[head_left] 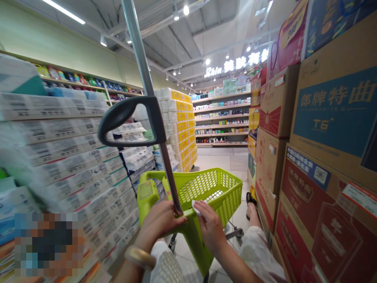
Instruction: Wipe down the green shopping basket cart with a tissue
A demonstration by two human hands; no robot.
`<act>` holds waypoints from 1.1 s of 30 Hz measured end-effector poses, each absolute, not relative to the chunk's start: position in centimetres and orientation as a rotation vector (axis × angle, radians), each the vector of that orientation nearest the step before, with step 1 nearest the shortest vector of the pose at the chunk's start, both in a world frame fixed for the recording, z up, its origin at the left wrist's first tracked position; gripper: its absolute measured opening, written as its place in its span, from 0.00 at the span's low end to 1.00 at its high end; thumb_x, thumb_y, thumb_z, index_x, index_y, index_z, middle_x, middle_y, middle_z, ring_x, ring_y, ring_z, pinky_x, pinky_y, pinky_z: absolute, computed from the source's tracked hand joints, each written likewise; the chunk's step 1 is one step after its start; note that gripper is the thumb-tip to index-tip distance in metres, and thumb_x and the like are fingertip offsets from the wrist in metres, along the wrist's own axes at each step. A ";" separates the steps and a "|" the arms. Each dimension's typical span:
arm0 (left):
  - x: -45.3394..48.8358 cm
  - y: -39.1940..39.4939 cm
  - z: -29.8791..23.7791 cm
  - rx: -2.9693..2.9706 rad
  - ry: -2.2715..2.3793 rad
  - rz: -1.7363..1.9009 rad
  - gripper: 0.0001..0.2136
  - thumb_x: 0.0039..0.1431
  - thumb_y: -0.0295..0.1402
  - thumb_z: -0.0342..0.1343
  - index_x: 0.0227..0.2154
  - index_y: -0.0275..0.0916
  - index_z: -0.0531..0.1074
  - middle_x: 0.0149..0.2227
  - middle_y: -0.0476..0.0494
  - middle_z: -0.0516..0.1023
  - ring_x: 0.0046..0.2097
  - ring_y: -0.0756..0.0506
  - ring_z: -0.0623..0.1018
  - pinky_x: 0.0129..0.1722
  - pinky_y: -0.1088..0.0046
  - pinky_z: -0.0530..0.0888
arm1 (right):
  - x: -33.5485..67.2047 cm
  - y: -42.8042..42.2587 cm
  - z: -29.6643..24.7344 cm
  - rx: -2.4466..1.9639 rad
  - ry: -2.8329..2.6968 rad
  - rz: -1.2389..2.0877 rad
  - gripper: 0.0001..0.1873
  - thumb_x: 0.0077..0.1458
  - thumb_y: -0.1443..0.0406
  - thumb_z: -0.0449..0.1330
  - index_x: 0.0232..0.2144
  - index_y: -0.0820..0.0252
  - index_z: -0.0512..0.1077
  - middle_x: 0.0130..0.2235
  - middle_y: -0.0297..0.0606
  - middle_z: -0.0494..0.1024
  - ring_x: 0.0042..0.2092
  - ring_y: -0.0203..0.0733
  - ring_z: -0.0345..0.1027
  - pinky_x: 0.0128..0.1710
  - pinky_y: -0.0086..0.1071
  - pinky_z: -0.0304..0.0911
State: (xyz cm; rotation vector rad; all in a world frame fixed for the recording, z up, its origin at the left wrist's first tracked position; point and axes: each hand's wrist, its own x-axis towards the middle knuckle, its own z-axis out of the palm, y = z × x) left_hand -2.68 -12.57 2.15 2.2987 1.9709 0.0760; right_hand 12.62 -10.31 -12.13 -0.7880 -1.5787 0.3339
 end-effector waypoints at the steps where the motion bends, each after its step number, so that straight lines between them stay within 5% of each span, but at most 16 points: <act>1: -2.6 -12.6 2.2 2.304 1.976 0.066 0.13 0.52 0.44 0.55 0.31 0.45 0.80 0.38 0.45 0.83 0.40 0.42 0.80 0.35 0.72 0.71 | 12.4 -10.6 -11.9 -0.751 -1.605 0.333 0.23 0.58 0.75 0.51 0.51 0.52 0.75 0.51 0.40 0.79 0.57 0.44 0.70 0.61 0.47 0.63; 33: -2.8 -12.6 2.1 2.285 1.973 0.063 0.13 0.51 0.46 0.56 0.31 0.45 0.80 0.38 0.45 0.83 0.39 0.43 0.80 0.35 0.72 0.70 | 13.6 -9.3 -13.4 -0.804 -1.557 0.304 0.23 0.57 0.74 0.53 0.49 0.52 0.76 0.50 0.42 0.78 0.54 0.44 0.72 0.57 0.43 0.68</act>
